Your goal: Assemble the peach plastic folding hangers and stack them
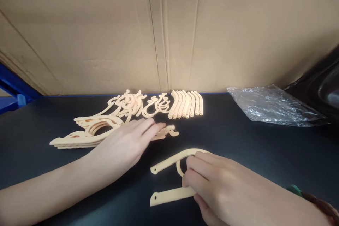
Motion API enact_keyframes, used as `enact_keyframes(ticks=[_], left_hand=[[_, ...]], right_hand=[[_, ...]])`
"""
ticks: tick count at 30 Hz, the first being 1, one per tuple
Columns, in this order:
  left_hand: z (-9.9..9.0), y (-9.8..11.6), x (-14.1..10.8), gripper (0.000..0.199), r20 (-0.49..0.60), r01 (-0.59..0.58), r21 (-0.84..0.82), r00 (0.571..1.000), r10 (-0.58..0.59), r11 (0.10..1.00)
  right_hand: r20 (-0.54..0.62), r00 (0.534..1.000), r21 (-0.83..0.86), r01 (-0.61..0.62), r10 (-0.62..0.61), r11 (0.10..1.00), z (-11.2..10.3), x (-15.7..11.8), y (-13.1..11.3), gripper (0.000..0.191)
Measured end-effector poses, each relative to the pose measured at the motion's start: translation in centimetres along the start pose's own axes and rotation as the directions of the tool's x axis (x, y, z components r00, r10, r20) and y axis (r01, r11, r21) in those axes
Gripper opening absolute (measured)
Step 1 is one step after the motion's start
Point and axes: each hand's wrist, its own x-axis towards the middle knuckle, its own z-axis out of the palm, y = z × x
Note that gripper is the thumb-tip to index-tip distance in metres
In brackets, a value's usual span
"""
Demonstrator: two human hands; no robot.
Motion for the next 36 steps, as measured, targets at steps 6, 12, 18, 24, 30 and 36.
enact_keyframes(ticks=[6, 12, 18, 24, 30, 36], left_hand=[[-1.7, 0.3, -2.9, 0.042, -0.166, 0.186, -0.390, 0.949, -0.267, 0.902], [-2.5, 2.0, -5.3, 0.014, -0.042, 0.254, -0.492, 0.949, -0.314, 0.833], [-1.7, 2.4, -6.4, 0.025, -0.090, 0.122, -0.485, 0.978, -0.189, 0.866], [-0.2, 2.4, -6.4, 0.022, -0.001, 0.095, -0.487, 0.994, -0.109, 0.868], [-0.4, 2.5, -6.4, 0.021, -0.005, 0.058, -0.567, 0.997, -0.074, 0.821], [0.2, 2.7, -6.6, 0.030, -0.033, 0.052, -0.469, 0.997, -0.077, 0.882]], right_hand=[[0.097, 0.995, 0.090, -0.017, 0.008, 0.996, -1.1, 0.6, -0.5, 0.019], [0.009, 0.999, 0.000, 0.038, -0.038, 0.999, -0.4, 0.9, -0.5, 0.019], [-0.008, 1.000, -0.081, 0.022, -0.023, 0.996, 0.3, 1.2, -0.4, 0.025], [-0.003, 0.999, -0.079, 0.036, -0.036, 0.996, 0.7, 1.2, -0.7, 0.026], [0.012, 0.999, -0.043, 0.033, -0.033, 0.999, 1.0, 1.4, -1.0, 0.025], [-0.038, 0.998, -0.038, 0.053, -0.054, 0.998, 0.8, 1.7, -1.3, 0.024]])
